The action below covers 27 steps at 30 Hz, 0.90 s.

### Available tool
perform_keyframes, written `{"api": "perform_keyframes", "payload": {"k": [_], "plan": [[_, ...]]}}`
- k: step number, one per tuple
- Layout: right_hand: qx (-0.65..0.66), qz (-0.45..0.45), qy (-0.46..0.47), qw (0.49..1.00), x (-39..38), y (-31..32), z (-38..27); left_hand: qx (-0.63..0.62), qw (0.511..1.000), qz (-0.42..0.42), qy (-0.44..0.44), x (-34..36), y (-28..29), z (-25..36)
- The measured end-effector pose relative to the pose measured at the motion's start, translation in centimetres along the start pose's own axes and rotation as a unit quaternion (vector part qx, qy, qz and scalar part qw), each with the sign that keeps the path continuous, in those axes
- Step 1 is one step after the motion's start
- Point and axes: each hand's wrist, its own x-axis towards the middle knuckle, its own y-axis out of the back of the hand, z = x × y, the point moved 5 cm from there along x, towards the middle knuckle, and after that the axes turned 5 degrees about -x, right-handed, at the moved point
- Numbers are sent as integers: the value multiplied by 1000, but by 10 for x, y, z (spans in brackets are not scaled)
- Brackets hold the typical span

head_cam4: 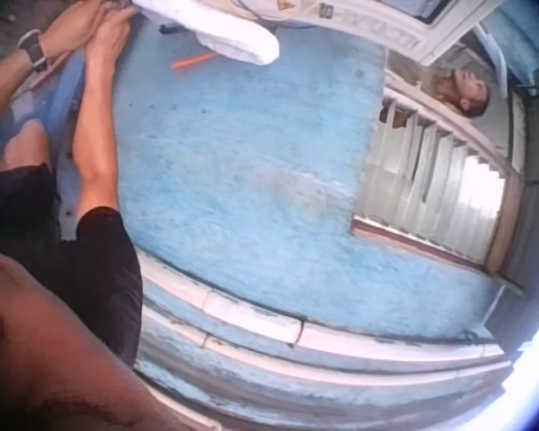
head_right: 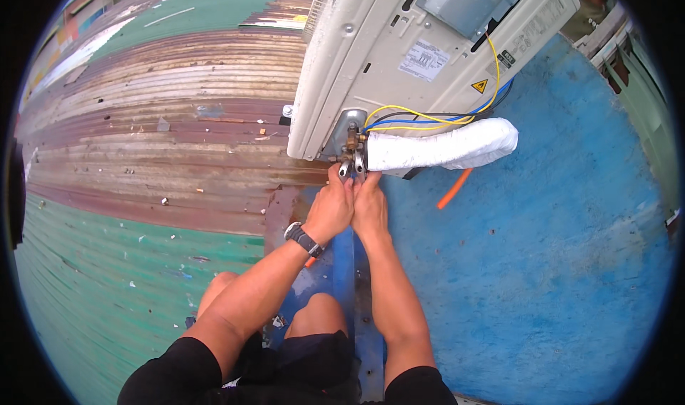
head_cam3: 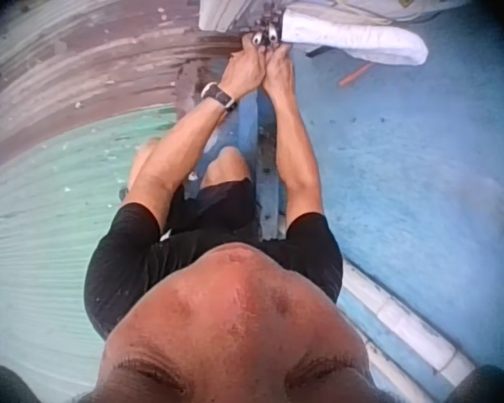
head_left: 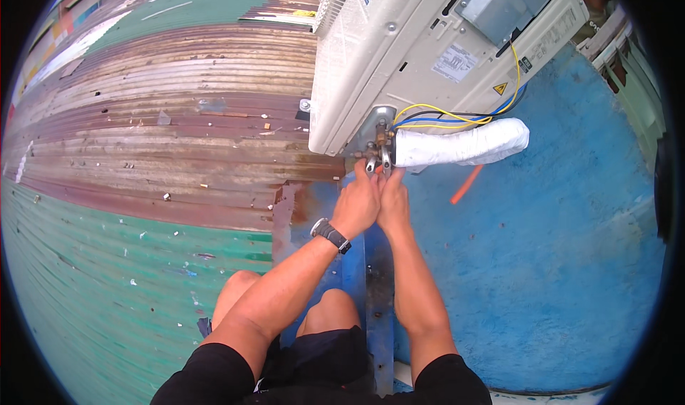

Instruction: The person uses wrenches to loosen nuts on the refrigerant lines of an air conditioning unit and then uses a screwdriver to remove electrical connection covers and wires.

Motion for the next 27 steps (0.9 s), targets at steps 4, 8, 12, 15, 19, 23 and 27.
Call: {"api": "perform_keyframes", "payload": {"k": [4,8,12,15,19,23,27], "plan": [[-20,-69,112,991,-11,38,-20,-22,999,8,-32,1,-2,-2],[171,-245,-151,942,-19,64,-62,8,999,26,-31,-5,0,-7],[-45,-206,-12,978,-26,80,-48,6,999,28,-33,-2,-3,0],[-14,-151,46,987,-55,86,-56,-1,999,26,-27,0,3,0],[28,-2,109,994,-58,27,0,-67,997,21,-32,1,-1,-5],[12,98,142,985,-40,-2,18,-55,997,43,-45,-1,1,1],[-2,134,160,978,-21,-13,30,-107,994,18,2,-2,5,4]]}}
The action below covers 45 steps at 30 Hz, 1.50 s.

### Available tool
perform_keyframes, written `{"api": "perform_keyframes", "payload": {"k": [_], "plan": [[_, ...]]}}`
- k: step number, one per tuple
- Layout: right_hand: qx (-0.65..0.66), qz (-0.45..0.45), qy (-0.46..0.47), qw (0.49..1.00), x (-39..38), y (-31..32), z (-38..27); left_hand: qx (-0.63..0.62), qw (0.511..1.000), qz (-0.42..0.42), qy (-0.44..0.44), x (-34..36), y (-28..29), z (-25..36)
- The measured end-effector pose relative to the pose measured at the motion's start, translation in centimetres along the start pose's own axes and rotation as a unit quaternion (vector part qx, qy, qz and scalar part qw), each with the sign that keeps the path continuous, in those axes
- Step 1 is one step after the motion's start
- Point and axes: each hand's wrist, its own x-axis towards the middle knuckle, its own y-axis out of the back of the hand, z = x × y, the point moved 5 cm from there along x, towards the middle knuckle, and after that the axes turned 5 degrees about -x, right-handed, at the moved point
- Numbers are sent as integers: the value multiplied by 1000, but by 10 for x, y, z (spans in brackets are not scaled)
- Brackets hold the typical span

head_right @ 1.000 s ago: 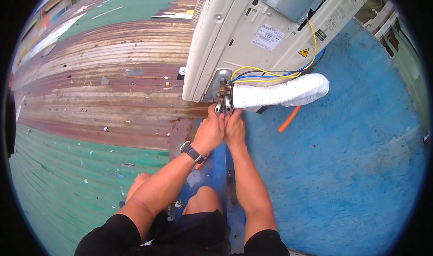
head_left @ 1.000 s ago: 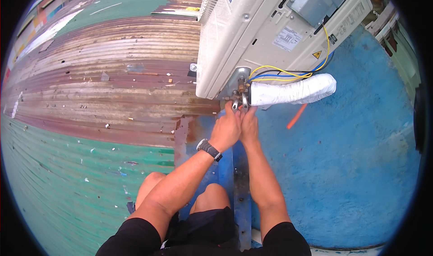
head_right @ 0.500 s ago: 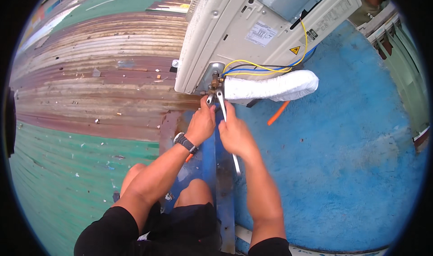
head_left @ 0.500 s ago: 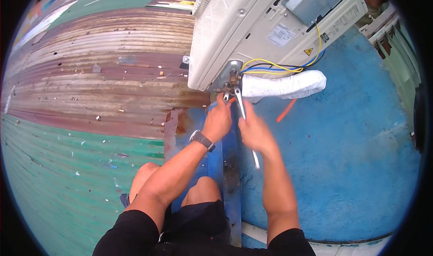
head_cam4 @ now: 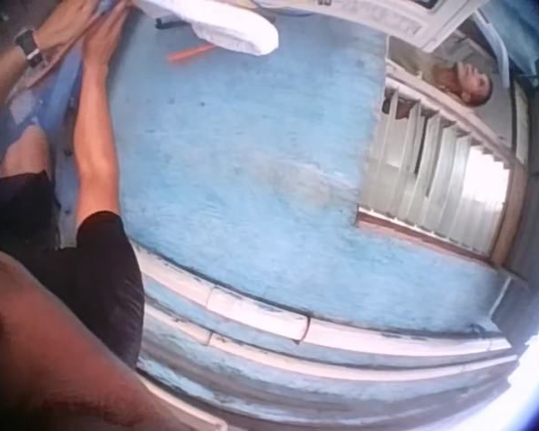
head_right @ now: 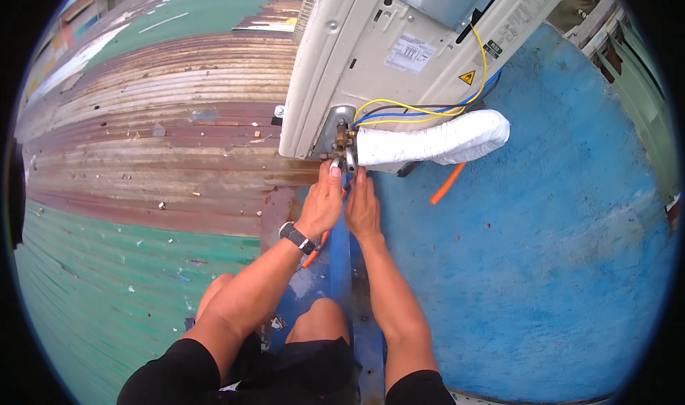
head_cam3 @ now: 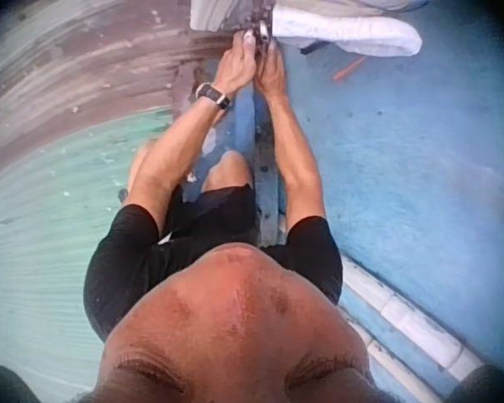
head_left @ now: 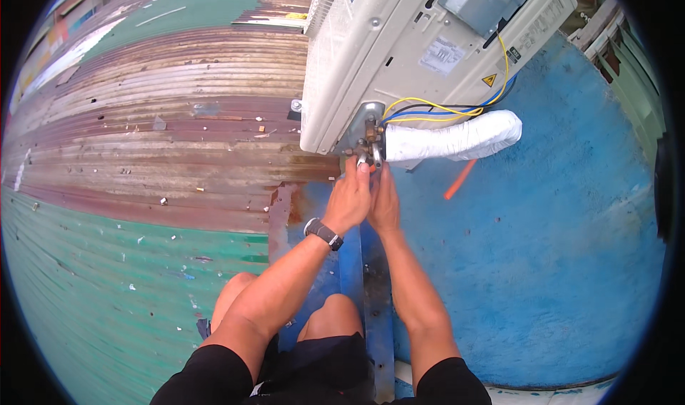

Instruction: The person uses wrenches to loosen nuts on the refrigerant lines of an air conditioning unit and then uses a screwdriver to remove electrical connection covers and wires.

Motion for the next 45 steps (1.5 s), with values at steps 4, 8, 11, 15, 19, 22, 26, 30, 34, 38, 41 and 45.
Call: {"api": "perform_keyframes", "payload": {"k": [4,8,11,15,19,22,26,30,34,38,41,45], "plan": [[5,-19,23,1000,4,0,-12,-77,996,-3,52,4,3,-14],[20,-68,-28,997,10,27,-51,-111,991,62,-34,7,-3,-25],[88,-199,-162,963,27,49,-71,-96,993,56,-30,7,-5,-32],[197,-281,-300,890,33,72,-82,-156,987,30,17,9,-12,-41],[165,-284,-282,901,5,102,-92,-219,975,29,18,6,-13,-34],[65,-226,-159,959,-22,74,-62,-208,978,34,8,9,-11,-40],[41,-54,-40,997,-23,39,-27,-183,982,21,46,9,-10,-41],[70,-63,-51,994,-13,21,-13,-189,979,8,73,7,-10,-41],[56,-22,9,998,2,16,-19,-210,974,-1,81,6,-9,-41],[30,-34,-31,998,3,11,-16,-200,979,17,37,10,-15,-43],[51,-28,-7,998,6,24,-41,-179,983,41,12,10,-8,-41],[57,-276,-226,933,21,38,-52,-158,987,30,-4,8,-10,-37]]}}
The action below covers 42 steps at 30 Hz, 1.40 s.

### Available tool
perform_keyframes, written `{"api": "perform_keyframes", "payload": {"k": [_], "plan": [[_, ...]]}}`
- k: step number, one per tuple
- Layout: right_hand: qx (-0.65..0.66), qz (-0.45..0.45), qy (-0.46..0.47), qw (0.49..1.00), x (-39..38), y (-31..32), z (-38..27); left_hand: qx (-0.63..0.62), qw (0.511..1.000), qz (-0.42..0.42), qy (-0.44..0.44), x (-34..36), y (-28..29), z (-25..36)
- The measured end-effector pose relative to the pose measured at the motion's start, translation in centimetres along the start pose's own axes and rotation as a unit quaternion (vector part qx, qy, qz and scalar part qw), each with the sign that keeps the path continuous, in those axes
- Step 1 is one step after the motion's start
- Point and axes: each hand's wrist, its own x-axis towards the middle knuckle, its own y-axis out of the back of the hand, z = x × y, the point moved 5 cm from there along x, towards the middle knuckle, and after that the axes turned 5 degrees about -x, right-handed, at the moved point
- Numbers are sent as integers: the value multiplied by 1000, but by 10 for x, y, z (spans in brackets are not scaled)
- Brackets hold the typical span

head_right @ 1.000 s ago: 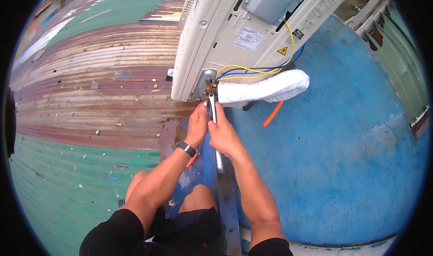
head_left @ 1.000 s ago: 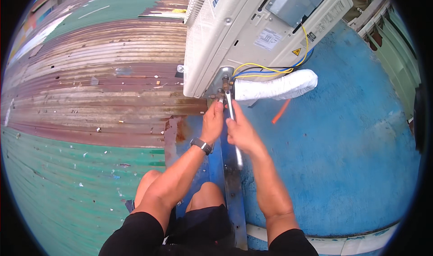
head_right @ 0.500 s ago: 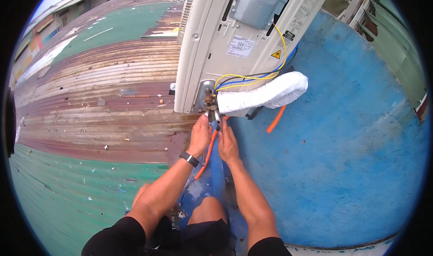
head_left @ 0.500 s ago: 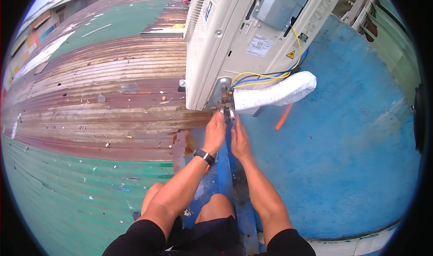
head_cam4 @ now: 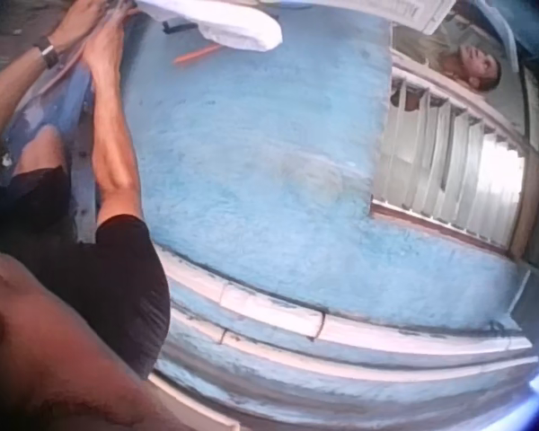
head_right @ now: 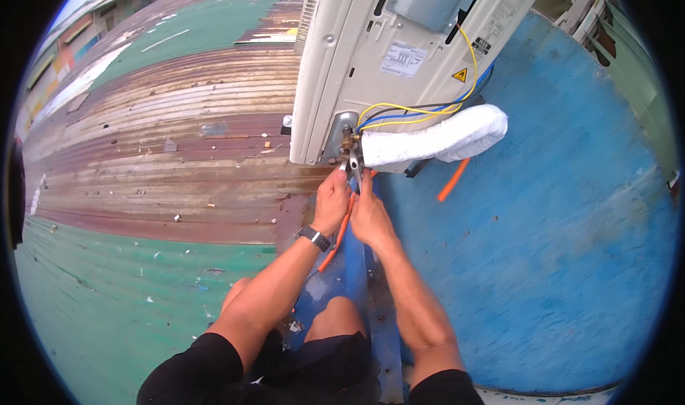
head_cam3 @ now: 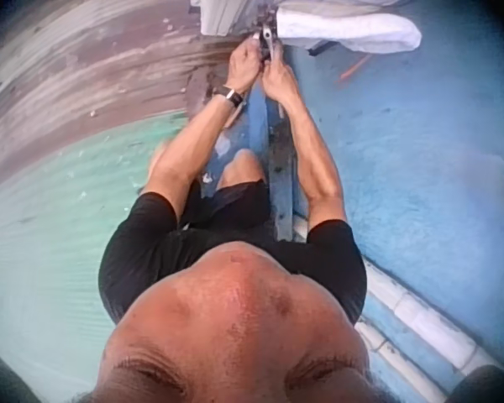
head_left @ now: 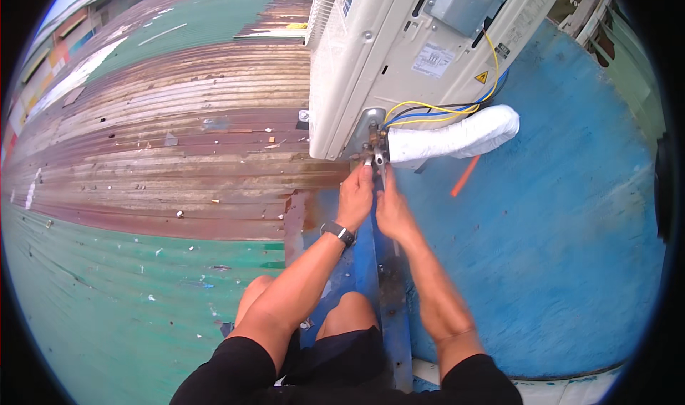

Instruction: The person uses wrenches to loosen nuts on the refrigerant lines of an air conditioning unit and then uses a screwdriver to remove electrical connection covers and wires.

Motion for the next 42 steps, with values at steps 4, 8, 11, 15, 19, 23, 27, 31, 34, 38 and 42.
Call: {"api": "perform_keyframes", "payload": {"k": [4,8,11,15,19,23,27,31,34,38,42], "plan": [[-18,51,-4,999,9,-6,15,-12,999,15,-30,5,3,-5],[161,39,-22,986,5,-20,27,-37,997,-4,-69,2,5,5],[122,125,35,984,6,-5,30,-40,999,-16,24,-1,-2,-3],[21,214,104,971,6,-3,12,-48,998,-24,20,-1,0,-4],[-123,195,45,972,12,-3,1,-49,999,-23,8,7,5,-14],[-189,226,64,953,22,1,21,-116,988,-47,88,1,-6,-17],[-225,244,88,939,23,2,21,-101,992,-27,73,-2,-4,-8],[-214,264,74,938,20,7,13,-108,992,-20,66,1,-6,-7],[-146,215,12,966,12,9,6,-127,990,-17,65,0,-5,-9],[-54,205,21,977,5,6,9,-151,985,-29,80,2,3,-17],[22,183,92,979,-4,0,11,-150,986,-48,63,6,-8,-11]]}}
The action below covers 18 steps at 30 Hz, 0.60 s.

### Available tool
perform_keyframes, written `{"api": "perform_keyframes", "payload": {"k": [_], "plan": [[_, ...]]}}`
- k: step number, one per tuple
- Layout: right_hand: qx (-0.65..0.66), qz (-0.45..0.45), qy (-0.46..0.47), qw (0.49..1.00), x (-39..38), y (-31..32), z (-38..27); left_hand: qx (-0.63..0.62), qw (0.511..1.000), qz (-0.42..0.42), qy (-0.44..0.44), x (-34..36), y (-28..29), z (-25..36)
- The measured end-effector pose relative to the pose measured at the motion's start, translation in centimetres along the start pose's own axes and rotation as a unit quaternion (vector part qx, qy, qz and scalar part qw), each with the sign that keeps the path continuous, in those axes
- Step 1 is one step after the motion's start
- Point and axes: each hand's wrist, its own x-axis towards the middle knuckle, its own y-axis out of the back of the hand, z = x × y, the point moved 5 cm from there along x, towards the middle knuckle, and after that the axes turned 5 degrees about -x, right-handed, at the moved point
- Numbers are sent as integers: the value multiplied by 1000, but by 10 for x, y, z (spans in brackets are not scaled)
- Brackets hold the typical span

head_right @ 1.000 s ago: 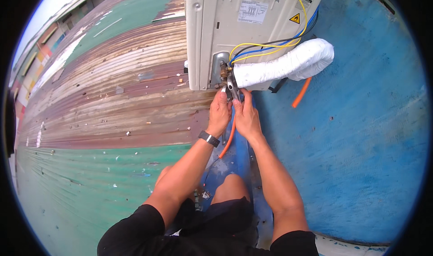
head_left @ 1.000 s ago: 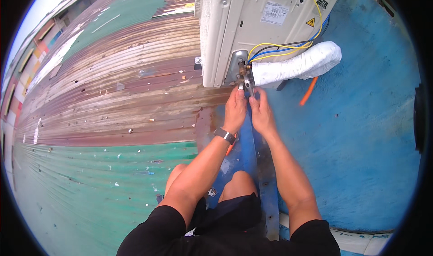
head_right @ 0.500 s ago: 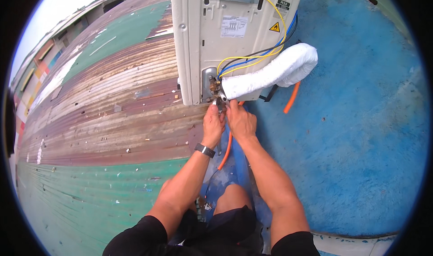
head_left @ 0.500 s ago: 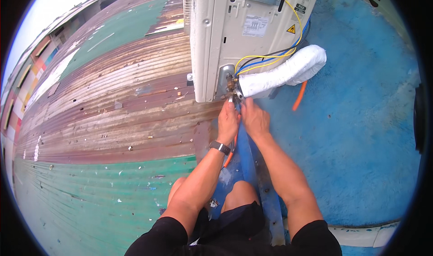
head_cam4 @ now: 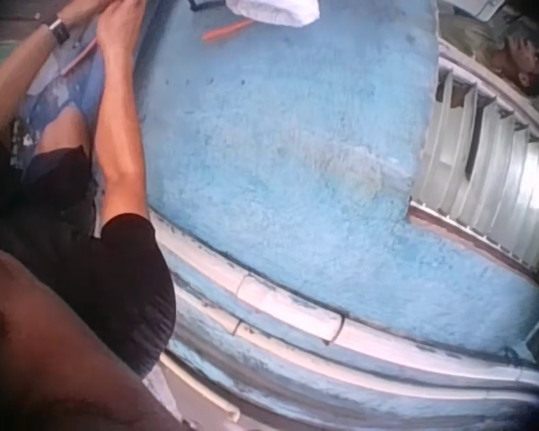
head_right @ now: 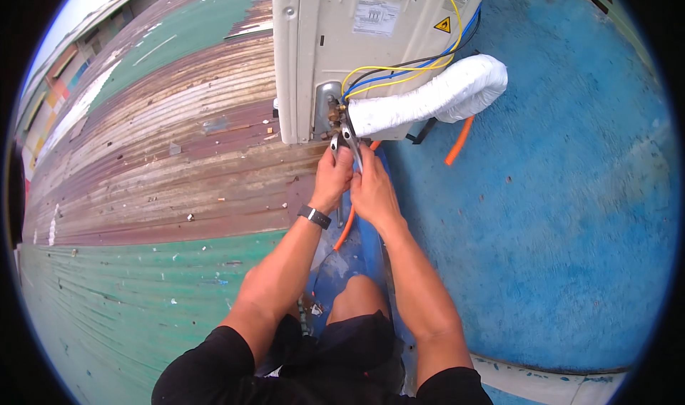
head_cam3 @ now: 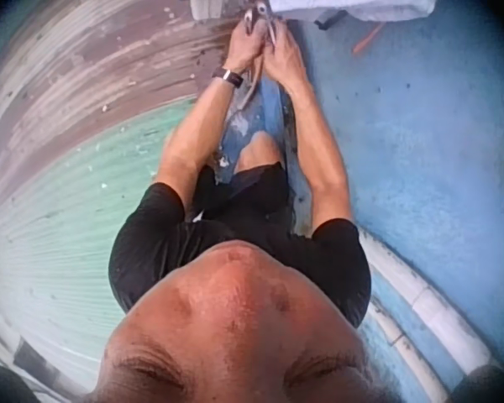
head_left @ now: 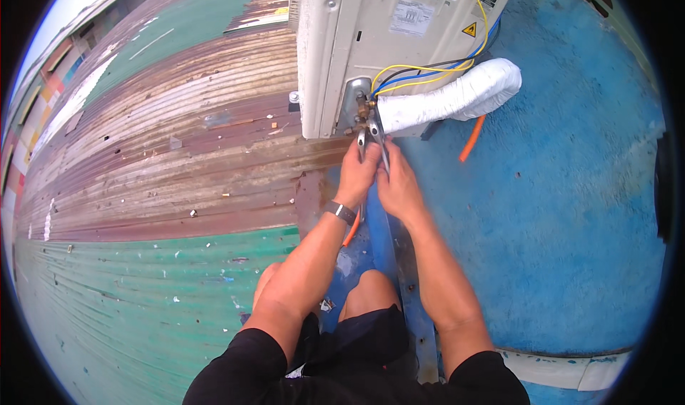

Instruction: The person uses wrenches to loosen nuts on the refrigerant lines of an air conditioning unit and then uses a screwdriver to remove electrical connection covers and wires.

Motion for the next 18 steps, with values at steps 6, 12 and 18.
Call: {"api": "perform_keyframes", "payload": {"k": [6,12,18], "plan": [[-25,-62,26,997,-14,11,4,154,987,22,41,5,-15,0],[-119,-220,133,959,-6,163,-59,108,994,34,-11,0,-32,14],[-173,-103,242,949,5,259,-148,112,993,38,29,3,-27,6]]}}
